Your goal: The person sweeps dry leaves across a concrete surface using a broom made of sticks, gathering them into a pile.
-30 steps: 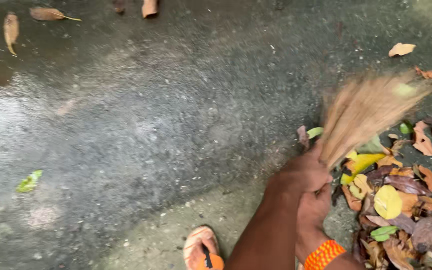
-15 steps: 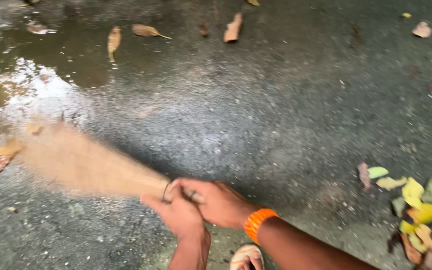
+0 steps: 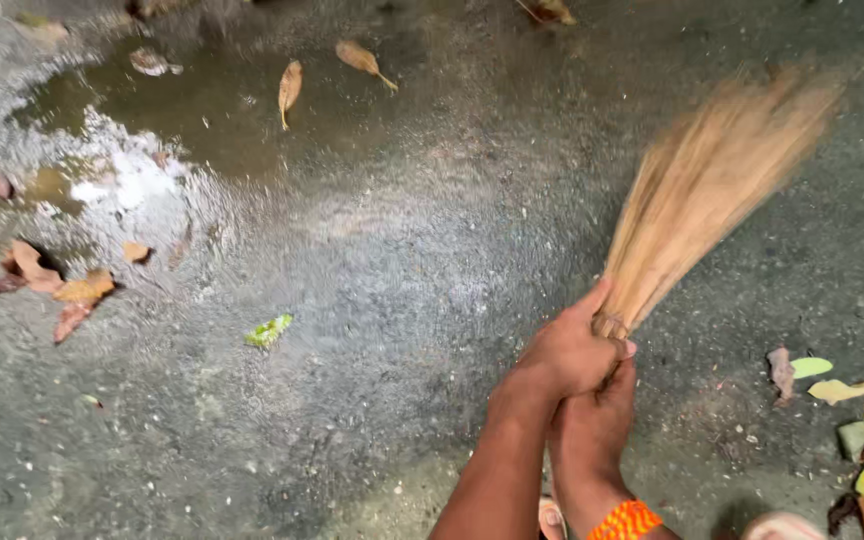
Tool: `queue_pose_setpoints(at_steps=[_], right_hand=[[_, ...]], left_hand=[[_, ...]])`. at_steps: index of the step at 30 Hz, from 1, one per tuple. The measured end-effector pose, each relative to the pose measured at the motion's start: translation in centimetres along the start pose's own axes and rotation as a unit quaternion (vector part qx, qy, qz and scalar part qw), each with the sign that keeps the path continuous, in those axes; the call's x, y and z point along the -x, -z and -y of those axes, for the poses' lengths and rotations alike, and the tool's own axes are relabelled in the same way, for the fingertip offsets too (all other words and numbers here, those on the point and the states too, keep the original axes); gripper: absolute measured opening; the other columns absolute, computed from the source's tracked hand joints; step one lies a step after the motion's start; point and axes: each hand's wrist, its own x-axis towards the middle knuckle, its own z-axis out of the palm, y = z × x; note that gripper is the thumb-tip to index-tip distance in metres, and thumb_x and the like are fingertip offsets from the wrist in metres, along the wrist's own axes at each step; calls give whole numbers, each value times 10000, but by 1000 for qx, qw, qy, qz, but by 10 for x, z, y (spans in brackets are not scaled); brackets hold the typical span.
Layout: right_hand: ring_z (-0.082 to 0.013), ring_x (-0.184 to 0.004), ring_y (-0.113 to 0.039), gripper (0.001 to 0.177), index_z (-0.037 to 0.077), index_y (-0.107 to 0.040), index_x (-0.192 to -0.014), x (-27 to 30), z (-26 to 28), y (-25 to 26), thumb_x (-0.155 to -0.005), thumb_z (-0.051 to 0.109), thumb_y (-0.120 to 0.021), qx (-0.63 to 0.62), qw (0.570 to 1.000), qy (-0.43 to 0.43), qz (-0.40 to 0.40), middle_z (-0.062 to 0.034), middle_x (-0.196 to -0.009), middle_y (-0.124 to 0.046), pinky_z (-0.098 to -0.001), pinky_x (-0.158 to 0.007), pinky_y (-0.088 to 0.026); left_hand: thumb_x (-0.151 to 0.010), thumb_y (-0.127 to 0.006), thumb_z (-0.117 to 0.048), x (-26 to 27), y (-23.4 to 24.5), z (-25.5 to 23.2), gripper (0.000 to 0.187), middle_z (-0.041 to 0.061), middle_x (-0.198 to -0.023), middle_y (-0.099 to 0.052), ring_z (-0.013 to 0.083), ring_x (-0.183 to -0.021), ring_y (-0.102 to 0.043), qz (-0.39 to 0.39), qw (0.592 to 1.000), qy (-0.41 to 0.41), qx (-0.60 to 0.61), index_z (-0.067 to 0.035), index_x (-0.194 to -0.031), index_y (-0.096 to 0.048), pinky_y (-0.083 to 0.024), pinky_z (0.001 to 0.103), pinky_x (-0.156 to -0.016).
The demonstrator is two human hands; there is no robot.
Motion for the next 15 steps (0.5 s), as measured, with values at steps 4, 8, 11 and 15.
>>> queue_pose_setpoints(at_steps=[4, 8, 11, 15], right_hand=[[-133, -1160, -595, 478, 141, -406, -1434, -9, 21, -16, -984, 195, -560, 18, 999, -8, 32, -44, -1344, -562, -300, -934, -529], [-161, -1169, -611, 555, 99, -473, -1471, -41, 31, -17, -931, 94, -601, 70, 972, -34, 222, -88, -1339, -620, -318, -962, -523], [-143, -1143, -645, 583, 101, -515, -1459, -71, 56, -8, -889, 69, -634, 190, 898, -32, 395, -80, -1308, -686, -307, -960, -530], [-108, -1102, -643, 523, 198, -615, -1409, -116, 100, 25, -891, 200, -689, 468, 686, 20, 557, -51, -1261, -715, -287, -926, -507]], left_hand=[[-830, -721, -228, 9, 9, -20, 883, 145, -1425, -598, 280, -1294, -579, -116, 993, -30, -1, -302, -1606, -307, -441, 359, -1069], [-873, -633, -131, 3, -3, 3, 924, 226, -1489, -538, 334, -1321, -566, -336, 914, -105, 203, -135, -1679, -180, -444, 391, -1084], [-925, -605, -218, -1, -20, 15, 900, 205, -1540, -432, 295, -1378, -505, -502, 827, -20, 251, -66, -1630, -66, -365, 355, -1140], [-934, -626, -203, -26, -84, 5, 892, 198, -1559, -388, 311, -1335, -521, -588, 723, 93, 350, -58, -1611, -63, -420, 389, -1086]])
